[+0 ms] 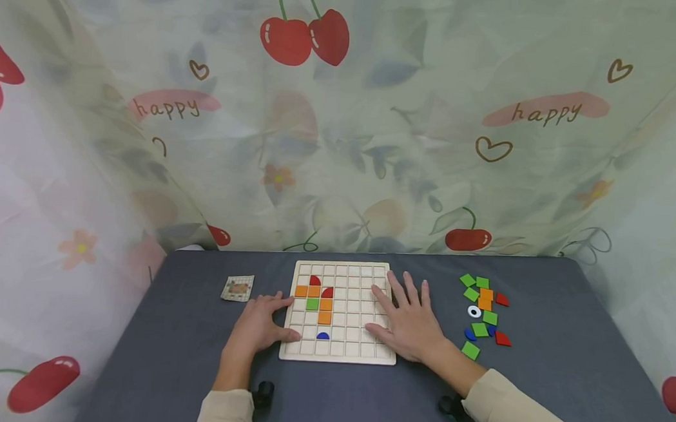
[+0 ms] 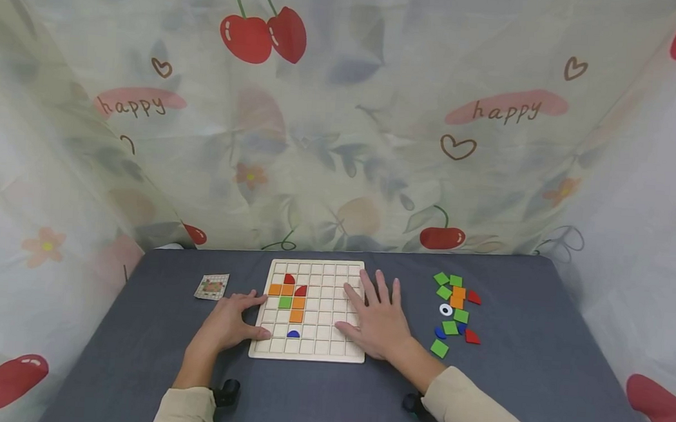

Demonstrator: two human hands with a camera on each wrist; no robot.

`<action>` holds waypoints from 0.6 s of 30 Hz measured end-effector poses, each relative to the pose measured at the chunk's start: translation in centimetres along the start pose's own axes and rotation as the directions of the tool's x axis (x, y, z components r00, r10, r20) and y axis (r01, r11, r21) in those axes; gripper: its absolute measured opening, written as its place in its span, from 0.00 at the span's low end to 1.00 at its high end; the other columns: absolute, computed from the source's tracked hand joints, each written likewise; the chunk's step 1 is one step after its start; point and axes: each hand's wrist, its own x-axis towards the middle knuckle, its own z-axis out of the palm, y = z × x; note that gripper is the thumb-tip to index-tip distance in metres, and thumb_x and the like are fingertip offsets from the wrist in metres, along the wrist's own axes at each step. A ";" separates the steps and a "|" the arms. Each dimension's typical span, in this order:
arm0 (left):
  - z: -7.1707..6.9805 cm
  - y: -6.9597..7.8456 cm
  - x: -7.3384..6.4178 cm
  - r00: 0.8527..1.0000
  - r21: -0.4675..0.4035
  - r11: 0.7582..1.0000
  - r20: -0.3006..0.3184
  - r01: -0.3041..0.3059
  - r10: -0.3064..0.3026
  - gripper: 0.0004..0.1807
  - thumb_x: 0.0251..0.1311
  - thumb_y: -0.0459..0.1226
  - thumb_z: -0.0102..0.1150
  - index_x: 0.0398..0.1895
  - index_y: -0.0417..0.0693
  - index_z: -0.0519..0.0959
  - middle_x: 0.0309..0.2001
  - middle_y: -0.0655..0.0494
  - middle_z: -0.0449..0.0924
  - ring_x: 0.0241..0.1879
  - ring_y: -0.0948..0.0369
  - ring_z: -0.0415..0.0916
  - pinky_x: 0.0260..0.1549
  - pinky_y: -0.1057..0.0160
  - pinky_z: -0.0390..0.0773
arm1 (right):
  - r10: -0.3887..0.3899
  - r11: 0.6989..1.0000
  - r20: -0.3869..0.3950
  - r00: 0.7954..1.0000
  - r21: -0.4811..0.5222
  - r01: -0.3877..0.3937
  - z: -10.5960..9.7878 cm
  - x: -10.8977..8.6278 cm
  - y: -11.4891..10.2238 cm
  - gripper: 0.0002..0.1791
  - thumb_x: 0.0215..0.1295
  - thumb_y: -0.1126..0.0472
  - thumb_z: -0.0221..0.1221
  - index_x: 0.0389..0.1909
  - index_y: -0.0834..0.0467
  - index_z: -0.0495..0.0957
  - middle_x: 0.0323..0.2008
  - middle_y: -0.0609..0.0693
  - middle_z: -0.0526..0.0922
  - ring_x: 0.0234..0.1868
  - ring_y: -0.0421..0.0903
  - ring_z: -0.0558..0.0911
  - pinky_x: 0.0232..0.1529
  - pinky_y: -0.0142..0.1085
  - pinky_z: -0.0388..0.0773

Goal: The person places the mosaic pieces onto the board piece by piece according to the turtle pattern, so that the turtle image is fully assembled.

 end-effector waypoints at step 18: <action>0.1 0.0 0.1 1.000 0.004 1.000 0.001 0.008 -0.008 0.49 0.42 0.54 0.82 0.72 0.61 0.73 0.77 0.49 0.65 0.79 0.38 0.54 0.73 0.33 0.61 | 0.159 0.986 0.002 0.987 0.046 -0.159 -2.0 -3.7 7.0 0.45 0.68 0.30 0.55 0.79 0.50 0.60 0.81 0.64 0.52 0.81 0.68 0.49 0.75 0.73 0.41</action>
